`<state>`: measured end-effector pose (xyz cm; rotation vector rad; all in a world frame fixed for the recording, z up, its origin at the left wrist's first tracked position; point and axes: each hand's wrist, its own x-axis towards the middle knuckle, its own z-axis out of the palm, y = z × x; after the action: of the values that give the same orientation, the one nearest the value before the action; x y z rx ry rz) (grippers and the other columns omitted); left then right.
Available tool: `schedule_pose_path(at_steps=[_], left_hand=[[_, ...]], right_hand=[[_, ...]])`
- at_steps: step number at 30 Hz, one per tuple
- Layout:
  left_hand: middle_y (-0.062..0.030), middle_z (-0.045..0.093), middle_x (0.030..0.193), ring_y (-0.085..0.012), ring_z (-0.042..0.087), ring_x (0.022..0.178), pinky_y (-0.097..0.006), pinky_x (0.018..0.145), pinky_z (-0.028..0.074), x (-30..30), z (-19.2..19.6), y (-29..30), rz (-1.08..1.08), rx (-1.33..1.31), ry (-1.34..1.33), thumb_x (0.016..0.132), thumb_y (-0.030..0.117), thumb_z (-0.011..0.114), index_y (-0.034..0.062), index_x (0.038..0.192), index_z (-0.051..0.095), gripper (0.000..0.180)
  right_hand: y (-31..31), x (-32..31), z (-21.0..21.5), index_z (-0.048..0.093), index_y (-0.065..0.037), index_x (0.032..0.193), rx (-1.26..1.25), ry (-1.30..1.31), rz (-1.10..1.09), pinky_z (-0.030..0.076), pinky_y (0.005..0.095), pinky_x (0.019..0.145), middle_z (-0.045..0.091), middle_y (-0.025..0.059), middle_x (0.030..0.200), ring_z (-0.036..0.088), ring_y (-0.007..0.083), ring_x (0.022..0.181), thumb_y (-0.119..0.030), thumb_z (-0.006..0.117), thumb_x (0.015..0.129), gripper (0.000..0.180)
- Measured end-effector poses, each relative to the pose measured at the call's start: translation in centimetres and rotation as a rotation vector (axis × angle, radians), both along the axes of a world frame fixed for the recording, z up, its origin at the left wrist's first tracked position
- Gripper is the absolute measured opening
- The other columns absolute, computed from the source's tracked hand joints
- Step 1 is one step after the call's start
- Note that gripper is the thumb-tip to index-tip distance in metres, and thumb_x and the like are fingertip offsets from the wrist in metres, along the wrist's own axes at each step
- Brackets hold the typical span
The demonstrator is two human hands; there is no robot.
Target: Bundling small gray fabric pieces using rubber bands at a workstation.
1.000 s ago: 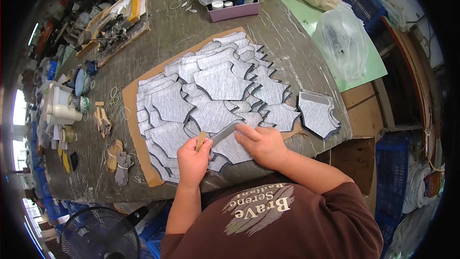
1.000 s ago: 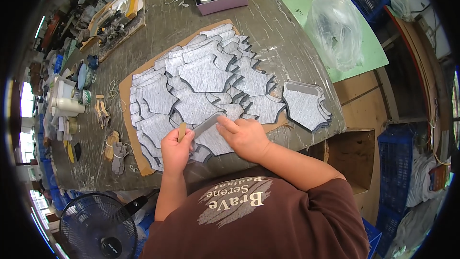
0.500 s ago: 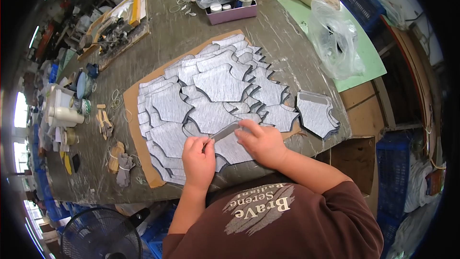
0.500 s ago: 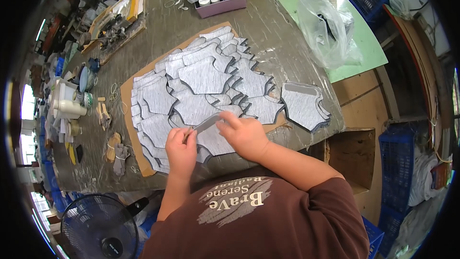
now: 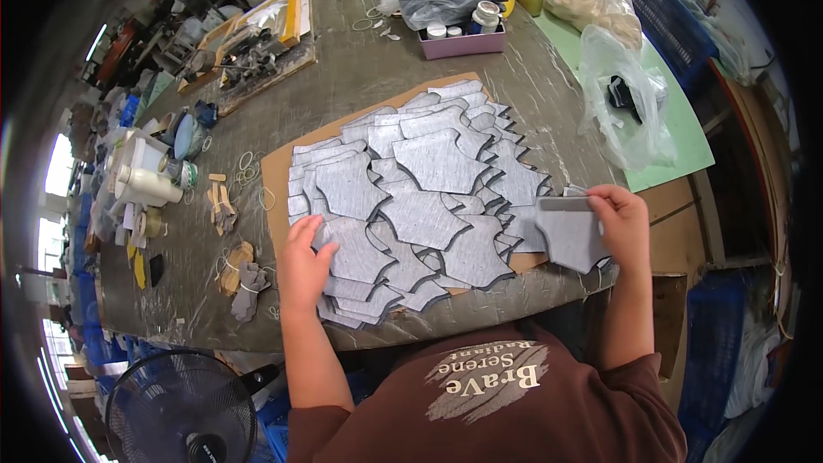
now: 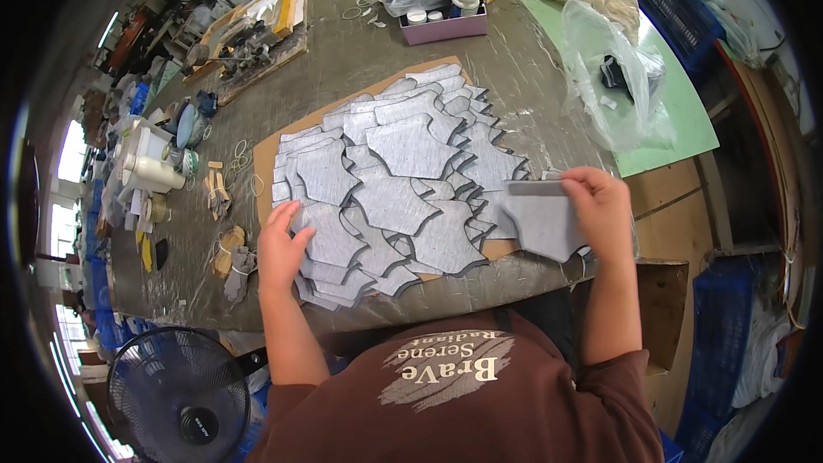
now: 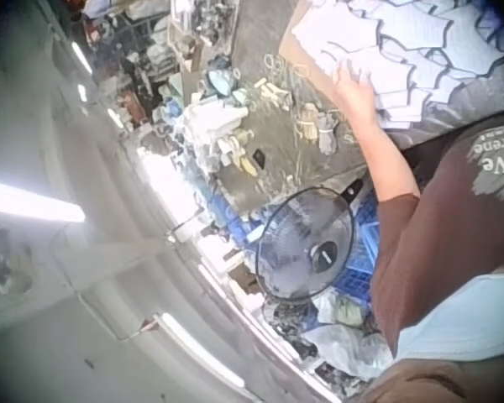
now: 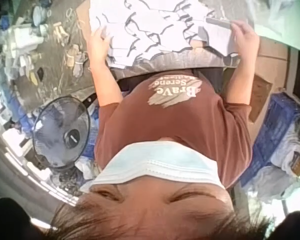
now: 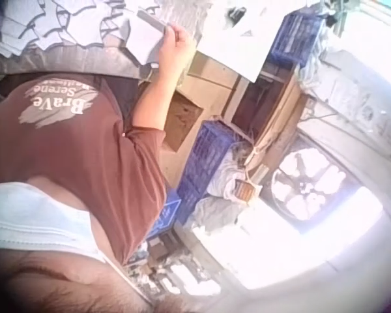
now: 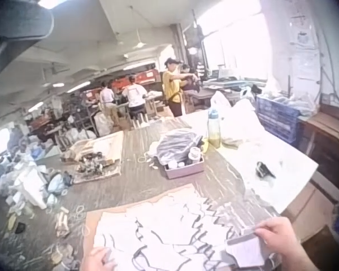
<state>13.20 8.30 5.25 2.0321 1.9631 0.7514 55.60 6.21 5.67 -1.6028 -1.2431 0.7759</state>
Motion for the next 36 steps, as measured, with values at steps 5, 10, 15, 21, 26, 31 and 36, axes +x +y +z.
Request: schedule_pose_path(at_steps=[5, 10, 15, 21, 26, 31, 36], left_hand=[[-0.0118, 0.062, 0.094, -0.0228, 0.06, 0.081, -0.031, 0.072, 0.047, -0.5, -0.2, 0.6, -0.014, -0.217, -0.084, 0.073, 0.005, 0.067, -0.0036, 0.098, 0.061, 0.028], [0.0005, 0.059, 0.072, -0.0052, 0.051, 0.069, -0.022, 0.062, 0.041, 1.3, 0.0, -1.1, -0.064, -0.42, -0.561, 0.075, 0.004, 0.067, -0.0013, 0.083, 0.062, 0.011], [-0.0022, 0.059, 0.074, -0.009, 0.052, 0.07, -0.023, 0.065, 0.042, 4.6, -0.8, -1.9, -0.165, -0.475, -0.684, 0.08, 0.004, 0.061, -0.002, 0.089, 0.064, 0.011], [-0.0142, 0.053, 0.092, -0.0258, 0.056, 0.077, -0.032, 0.069, 0.045, 8.4, -0.6, -3.2, -0.34, -0.037, -0.4, 0.088, 0.008, 0.051, -0.0004, 0.118, 0.052, 0.032], [-0.0157, 0.055, 0.089, -0.0345, 0.055, 0.073, -0.04, 0.061, 0.045, 9.4, -0.5, -4.3, -0.424, 0.157, -0.194, 0.08, 0.0, 0.047, 0.0015, 0.129, 0.043, 0.049], [-0.0116, 0.055, 0.082, -0.0324, 0.055, 0.064, -0.041, 0.054, 0.045, 10.2, -1.0, -4.8, -0.364, 0.116, -0.021, 0.077, 0.001, 0.051, 0.0064, 0.137, 0.035, 0.062], [-0.0118, 0.056, 0.083, -0.0309, 0.057, 0.064, -0.04, 0.053, 0.046, 10.5, -0.6, -5.3, -0.404, 0.072, -0.003, 0.076, 0.001, 0.052, 0.0063, 0.139, 0.031, 0.067]], right_hand=[[0.3, 1.2, -1.1, 0.063, 0.004, 0.088, 0.149, -0.473, -0.11, 0.044, 0.0235, 0.063, 0.059, 0.0073, 0.081, 0.057, 0.0141, 0.069, 0.0, 0.057, 0.081, 0.01], [-0.4, -6.2, -0.1, 0.063, 0.001, 0.085, 0.202, -0.193, 0.204, 0.044, 0.0261, 0.062, 0.059, 0.0099, 0.081, 0.057, 0.0195, 0.07, 0.004, 0.06, 0.076, 0.011], [-0.5, -12.8, 0.1, 0.065, -0.001, 0.082, 0.187, -0.072, 0.619, 0.048, 0.0343, 0.062, 0.062, 0.0132, 0.077, 0.061, 0.0295, 0.07, -0.006, 0.064, 0.076, 0.008], [0.3, -16.0, -1.0, 0.066, 0.0, 0.085, 0.114, 0.013, 0.611, 0.049, 0.0328, 0.063, 0.063, 0.0152, 0.078, 0.062, 0.0282, 0.069, -0.007, 0.064, 0.077, 0.011], [-0.4, -16.5, 1.2, 0.065, 0.002, 0.085, -0.105, 0.182, 0.631, 0.047, 0.0303, 0.061, 0.064, 0.0171, 0.076, 0.062, 0.0245, 0.067, -0.01, 0.065, 0.078, 0.014], [-0.8, -16.2, 0.2, 0.065, 0.001, 0.082, -0.006, 0.079, 0.623, 0.047, 0.0327, 0.058, 0.062, 0.0174, 0.072, 0.061, 0.0262, 0.064, -0.01, 0.065, 0.077, 0.013], [-1.5, -15.9, 0.5, 0.064, 0.002, 0.08, -0.14, 0.186, 0.59, 0.046, 0.0325, 0.056, 0.061, 0.0163, 0.069, 0.059, 0.0249, 0.059, -0.012, 0.064, 0.077, 0.014]])
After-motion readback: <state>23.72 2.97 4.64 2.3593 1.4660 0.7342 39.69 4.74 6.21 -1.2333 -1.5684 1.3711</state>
